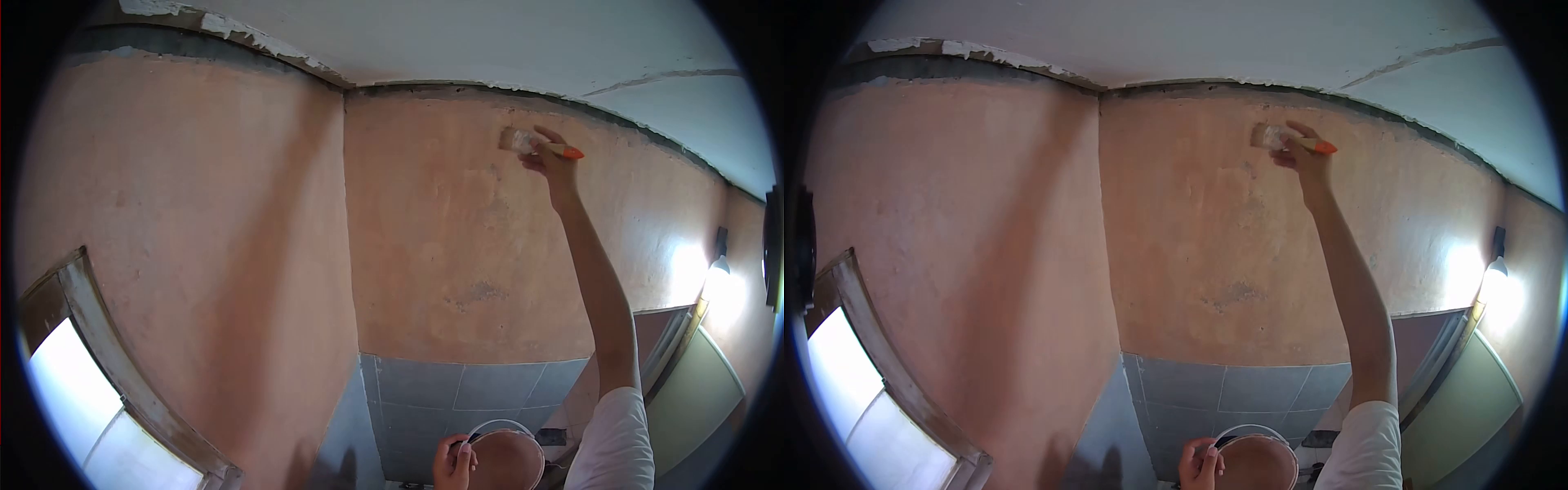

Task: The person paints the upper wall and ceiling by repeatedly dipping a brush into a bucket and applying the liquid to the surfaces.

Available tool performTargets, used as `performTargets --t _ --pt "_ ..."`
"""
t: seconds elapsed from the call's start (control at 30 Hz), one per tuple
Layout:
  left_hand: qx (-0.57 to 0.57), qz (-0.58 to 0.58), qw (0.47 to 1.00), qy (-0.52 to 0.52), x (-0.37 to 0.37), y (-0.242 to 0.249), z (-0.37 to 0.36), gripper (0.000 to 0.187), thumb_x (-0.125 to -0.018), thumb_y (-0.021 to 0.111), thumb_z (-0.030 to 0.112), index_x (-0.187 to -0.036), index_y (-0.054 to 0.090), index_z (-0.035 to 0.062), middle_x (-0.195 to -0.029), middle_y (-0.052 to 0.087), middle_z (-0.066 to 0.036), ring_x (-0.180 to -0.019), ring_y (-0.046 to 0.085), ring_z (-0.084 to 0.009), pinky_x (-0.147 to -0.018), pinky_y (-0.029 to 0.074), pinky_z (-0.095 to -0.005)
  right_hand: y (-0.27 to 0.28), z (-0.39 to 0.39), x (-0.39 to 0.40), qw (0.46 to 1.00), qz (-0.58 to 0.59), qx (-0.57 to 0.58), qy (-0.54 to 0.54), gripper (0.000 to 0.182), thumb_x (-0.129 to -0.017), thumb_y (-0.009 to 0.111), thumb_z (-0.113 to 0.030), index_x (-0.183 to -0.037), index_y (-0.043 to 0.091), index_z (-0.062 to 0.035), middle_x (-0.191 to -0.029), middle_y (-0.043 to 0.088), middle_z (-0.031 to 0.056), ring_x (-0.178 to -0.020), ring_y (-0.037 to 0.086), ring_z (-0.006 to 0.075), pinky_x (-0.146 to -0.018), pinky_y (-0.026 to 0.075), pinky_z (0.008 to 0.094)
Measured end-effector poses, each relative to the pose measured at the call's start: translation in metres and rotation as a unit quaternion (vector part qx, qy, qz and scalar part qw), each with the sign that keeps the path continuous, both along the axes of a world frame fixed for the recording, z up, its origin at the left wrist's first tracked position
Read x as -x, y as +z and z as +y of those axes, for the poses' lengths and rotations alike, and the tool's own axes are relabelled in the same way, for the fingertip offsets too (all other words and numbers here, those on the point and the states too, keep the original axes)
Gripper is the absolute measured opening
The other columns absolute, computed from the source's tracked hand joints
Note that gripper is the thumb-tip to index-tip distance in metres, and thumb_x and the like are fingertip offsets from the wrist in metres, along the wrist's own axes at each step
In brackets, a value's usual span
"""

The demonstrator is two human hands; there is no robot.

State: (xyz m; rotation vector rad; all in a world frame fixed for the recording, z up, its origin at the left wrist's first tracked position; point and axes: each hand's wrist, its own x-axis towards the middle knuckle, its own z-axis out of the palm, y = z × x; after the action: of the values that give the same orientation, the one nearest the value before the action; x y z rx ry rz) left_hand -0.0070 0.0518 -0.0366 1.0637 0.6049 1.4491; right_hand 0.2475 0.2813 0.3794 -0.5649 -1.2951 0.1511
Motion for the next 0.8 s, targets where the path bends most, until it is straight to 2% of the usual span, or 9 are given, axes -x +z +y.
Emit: performTargets --t 0.13,0.2,0.3,0.37,0.43,0.47,0.53,0.67,0.8 --pt "0.008 0.001 1.0 0.01 0.001 -0.009 0.006 0.021 -0.104 0.049 0.016 -0.119 0.054 0.0025 -0.069 0.05 0.0 -0.055 0.045 -0.0073 -0.05 0.039 -0.0225 0.022 0.011 -0.022 0.997 0.059 -0.038 -0.018 0.035 -0.088 0.071 -0.013 -0.117 0.06 0.0035 -0.095 0.069 0.0139 -0.075 0.072 0.0229 -0.065 0.061 0.0304" --pt "0.012 0.0 1.0 0.007 0.0 -0.012 0.006 0.02 -0.104 0.049 0.015 -0.119 0.054 0.0026 -0.069 0.051 0.0 -0.055 0.045 -0.0074 -0.05 0.039 -0.0225 0.028 0.018 -0.02 0.998 0.062 -0.031 0.003 0.032 -0.086 0.074 -0.014 -0.108 0.062 0.0058 -0.093 0.068 0.0144 -0.072 0.072 0.024 -0.064 0.061 0.0312" --pt "0.017 -0.009 1.0 0.002 -0.003 -0.007 -0.001 0.02 -0.104 0.05 0.015 -0.119 0.054 0.0028 -0.07 0.051 0.0 -0.055 0.045 -0.0073 -0.049 0.039 -0.0224 0.036 0.04 -0.001 0.996 0.05 -0.06 0.054 0.03 -0.087 0.074 -0.015 -0.107 0.062 0.0033 -0.09 0.069 0.0142 -0.073 0.072 0.024 -0.065 0.061 0.0317" --pt "0.017 -0.007 1.0 -0.003 -0.005 -0.015 0.003 0.02 -0.103 0.05 0.014 -0.119 0.054 0.003 -0.07 0.051 0.0 -0.055 0.045 -0.0072 -0.049 0.039 -0.0224 0.043 0.051 0.011 0.995 0.057 -0.06 0.046 0.029 -0.087 0.074 -0.015 -0.106 0.063 0.0034 -0.09 0.069 0.0141 -0.072 0.072 0.0238 -0.065 0.061 0.0315" --pt "-0.067 0.077 0.993 0.059 -0.007 -0.037 0.015 0.02 -0.103 0.051 0.014 -0.119 0.054 0.0033 -0.07 0.051 0.0 -0.055 0.045 -0.0071 -0.049 0.038 -0.0223 0.049 0.062 0.002 0.996 0.059 -0.058 0.044 0.028 -0.086 0.074 -0.014 -0.105 0.063 0.0034 -0.091 0.069 0.014 -0.07 0.072 0.0236 -0.064 0.061 0.0312" --pt "-0.066 0.079 0.993 0.058 -0.008 -0.039 0.014 0.02 -0.103 0.051 0.014 -0.119 0.054 0.0033 -0.07 0.051 0.0 -0.055 0.045 -0.0071 -0.049 0.038 -0.0223 0.05 0.063 -0.011 0.995 0.069 -0.071 0.019 0.027 -0.087 0.074 -0.014 -0.105 0.064 0.0034 -0.091 0.069 0.0136 -0.069 0.072 0.0235 -0.064 0.061 0.0309" --pt "-0.016 0.001 0.999 0.029 -0.007 -0.019 0.007 0.02 -0.103 0.051 0.015 -0.119 0.054 0.003 -0.069 0.051 0.0 -0.055 0.045 -0.007 -0.049 0.038 -0.0223 0.046 0.056 -0.043 0.994 0.077 -0.082 -0.006 0.026 -0.087 0.073 -0.014 -0.104 0.064 0.0035 -0.09 0.069 0.0132 -0.069 0.071 0.0233 -0.063 0.061 0.0305" --pt "0.013 -0.006 1.0 0.013 -0.006 -0.004 -0.001 0.021 -0.103 0.051 0.016 -0.119 0.053 0.0021 -0.069 0.052 -0.001 -0.055 0.045 -0.0073 -0.049 0.039 -0.0225 0.038 0.021 -0.102 0.986 0.101 -0.119 -0.058 0.026 -0.087 0.073 -0.015 -0.104 0.065 0.0028 -0.089 0.068 0.0122 -0.069 0.071 0.0224 -0.062 0.061 0.0297" --pt "0.031 0.0 0.999 0.012 -0.009 0.0 -0.001 0.022 -0.103 0.051 0.016 -0.119 0.053 0.0015 -0.07 0.052 -0.001 -0.055 0.046 -0.0079 -0.05 0.039 -0.0228 0.046 0.023 -0.074 0.987 0.083 -0.131 -0.042 0.026 -0.087 0.074 -0.017 -0.103 0.065 0.0016 -0.086 0.069 0.0102 -0.07 0.071 0.0204 -0.061 0.061 0.0295"
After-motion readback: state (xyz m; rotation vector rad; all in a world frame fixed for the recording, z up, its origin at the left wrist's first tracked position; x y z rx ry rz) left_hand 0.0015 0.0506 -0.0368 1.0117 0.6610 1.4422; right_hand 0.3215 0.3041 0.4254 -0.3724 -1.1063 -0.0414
